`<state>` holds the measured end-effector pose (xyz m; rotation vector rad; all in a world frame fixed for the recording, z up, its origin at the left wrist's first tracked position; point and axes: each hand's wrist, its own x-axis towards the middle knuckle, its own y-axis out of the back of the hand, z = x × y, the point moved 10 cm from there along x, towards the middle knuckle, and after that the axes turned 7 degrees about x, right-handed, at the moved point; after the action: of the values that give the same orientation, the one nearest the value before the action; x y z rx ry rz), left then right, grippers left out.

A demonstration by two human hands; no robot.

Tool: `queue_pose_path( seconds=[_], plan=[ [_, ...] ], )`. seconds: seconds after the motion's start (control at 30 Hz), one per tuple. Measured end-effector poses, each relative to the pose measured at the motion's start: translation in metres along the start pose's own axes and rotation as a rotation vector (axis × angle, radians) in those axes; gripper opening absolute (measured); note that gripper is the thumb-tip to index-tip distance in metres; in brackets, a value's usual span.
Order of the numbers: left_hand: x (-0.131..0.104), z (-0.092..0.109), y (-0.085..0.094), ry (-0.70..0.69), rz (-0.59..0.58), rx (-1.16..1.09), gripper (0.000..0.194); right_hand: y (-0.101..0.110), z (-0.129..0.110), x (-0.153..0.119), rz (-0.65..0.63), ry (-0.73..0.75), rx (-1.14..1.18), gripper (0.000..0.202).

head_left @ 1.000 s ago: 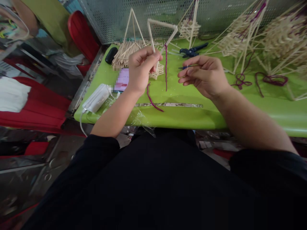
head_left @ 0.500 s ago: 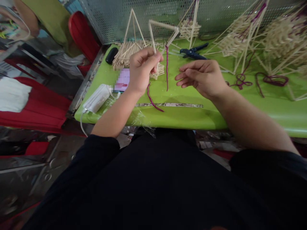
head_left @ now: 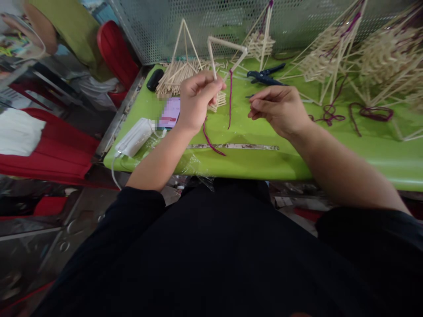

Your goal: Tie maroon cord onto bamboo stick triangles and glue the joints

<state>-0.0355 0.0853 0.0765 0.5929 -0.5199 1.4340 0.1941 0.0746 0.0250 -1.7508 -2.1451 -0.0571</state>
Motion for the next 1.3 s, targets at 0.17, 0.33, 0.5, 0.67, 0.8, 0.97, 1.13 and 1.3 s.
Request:
queue_pose_path(
  seconds=[0.17,0.33,0.5,0.67,0.8,0.97,1.13,1.3],
  plan=[
    [0.001,0.006,-0.001,-0.065,-0.005,-0.084,0.049,0.003,0.002,0.001,0.034,-0.017,0.033,0.022],
    [0.0,0.011,-0.002,-0.068,-0.014,-0.1,0.038,0.016,0.007,0.003,0.115,-0.086,0.014,0.025],
    [-0.003,0.016,-0.002,-0.071,-0.025,-0.079,0.043,0.027,0.009,0.005,0.165,-0.096,-0.043,0.036],
    [-0.002,0.016,-0.002,-0.077,-0.019,-0.073,0.04,0.029,0.01,0.005,0.187,-0.101,-0.05,0.033],
    [-0.001,0.014,-0.003,-0.085,-0.027,-0.059,0.036,0.029,0.009,0.006,0.207,-0.099,-0.036,0.022],
    [-0.003,0.015,-0.003,-0.09,-0.036,-0.058,0.037,0.025,0.009,0.003,0.223,-0.139,0.002,0.015],
    [-0.003,0.014,-0.004,-0.087,-0.041,-0.055,0.036,0.019,0.008,0.001,0.197,-0.14,-0.009,0.014],
    [-0.002,0.012,-0.005,-0.066,-0.046,-0.105,0.03,0.018,0.01,0.002,0.183,-0.124,-0.019,0.021]
  ],
)
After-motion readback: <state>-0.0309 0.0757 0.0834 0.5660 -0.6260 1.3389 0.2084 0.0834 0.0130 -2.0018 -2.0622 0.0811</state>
